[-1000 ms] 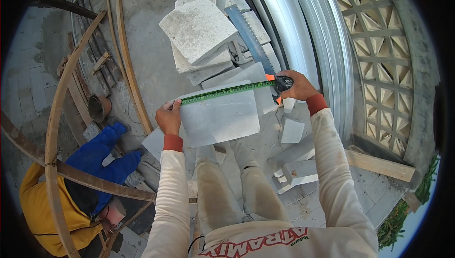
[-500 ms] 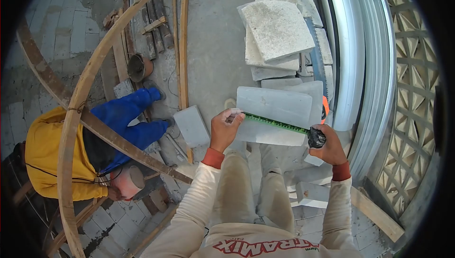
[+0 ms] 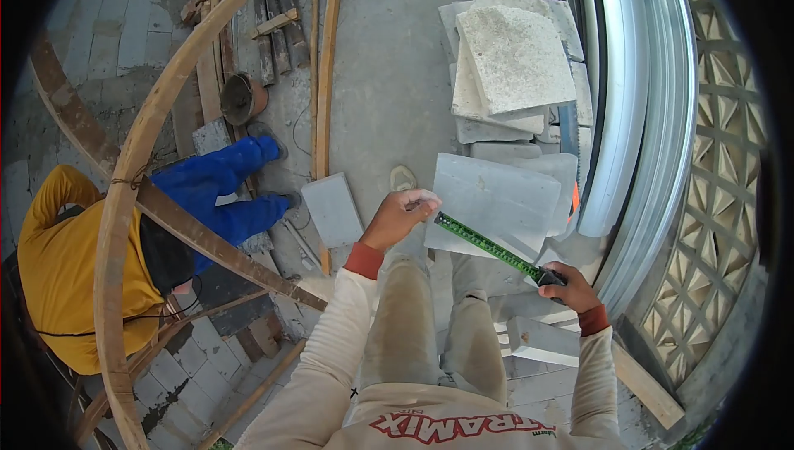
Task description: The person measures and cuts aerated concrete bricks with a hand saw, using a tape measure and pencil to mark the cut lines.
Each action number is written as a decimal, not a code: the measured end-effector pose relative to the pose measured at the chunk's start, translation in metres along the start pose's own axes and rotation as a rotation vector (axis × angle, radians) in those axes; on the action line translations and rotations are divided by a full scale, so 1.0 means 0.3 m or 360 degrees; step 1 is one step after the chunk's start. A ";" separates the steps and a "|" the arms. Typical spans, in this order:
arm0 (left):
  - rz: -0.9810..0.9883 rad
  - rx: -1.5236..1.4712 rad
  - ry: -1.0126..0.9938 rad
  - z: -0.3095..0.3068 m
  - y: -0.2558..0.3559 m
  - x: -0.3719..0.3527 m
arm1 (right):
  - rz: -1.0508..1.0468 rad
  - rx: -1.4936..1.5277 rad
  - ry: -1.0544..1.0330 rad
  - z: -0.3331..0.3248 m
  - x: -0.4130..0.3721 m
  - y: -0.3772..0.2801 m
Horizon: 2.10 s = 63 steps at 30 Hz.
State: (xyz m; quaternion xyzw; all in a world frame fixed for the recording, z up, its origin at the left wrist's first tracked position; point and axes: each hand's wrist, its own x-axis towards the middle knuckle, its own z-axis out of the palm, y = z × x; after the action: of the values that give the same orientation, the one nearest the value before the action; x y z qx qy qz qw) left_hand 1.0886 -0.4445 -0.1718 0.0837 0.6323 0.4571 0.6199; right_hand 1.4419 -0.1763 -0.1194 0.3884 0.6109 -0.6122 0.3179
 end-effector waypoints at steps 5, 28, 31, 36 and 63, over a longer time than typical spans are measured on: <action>0.0246 0.0795 0.0785 0.103 -0.104 0.100 | 0.0104 0.0192 0.0319 0.102 -0.046 -0.048; 0.0101 -0.0111 0.1504 -0.401 0.034 -0.365 | 0.0848 0.0716 0.0224 0.429 -0.150 0.210; -0.0034 0.0211 0.1823 -0.575 -0.016 -0.290 | 0.0852 0.0650 0.0196 0.477 -0.096 0.165; -0.0477 0.0598 0.2040 -0.853 -0.107 0.088 | 0.0766 0.0383 0.0283 0.539 0.027 0.122; 0.0160 0.0677 0.0828 -0.530 -0.238 0.312 | 0.0516 0.1371 0.0540 0.623 0.206 -0.319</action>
State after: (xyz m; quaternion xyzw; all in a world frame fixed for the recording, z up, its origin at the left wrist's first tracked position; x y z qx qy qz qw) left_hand 0.9644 -0.4975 -0.3162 0.1228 0.8455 0.3511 0.3831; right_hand 1.3123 -0.3522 -0.1338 0.6689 0.2771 -0.6800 0.1155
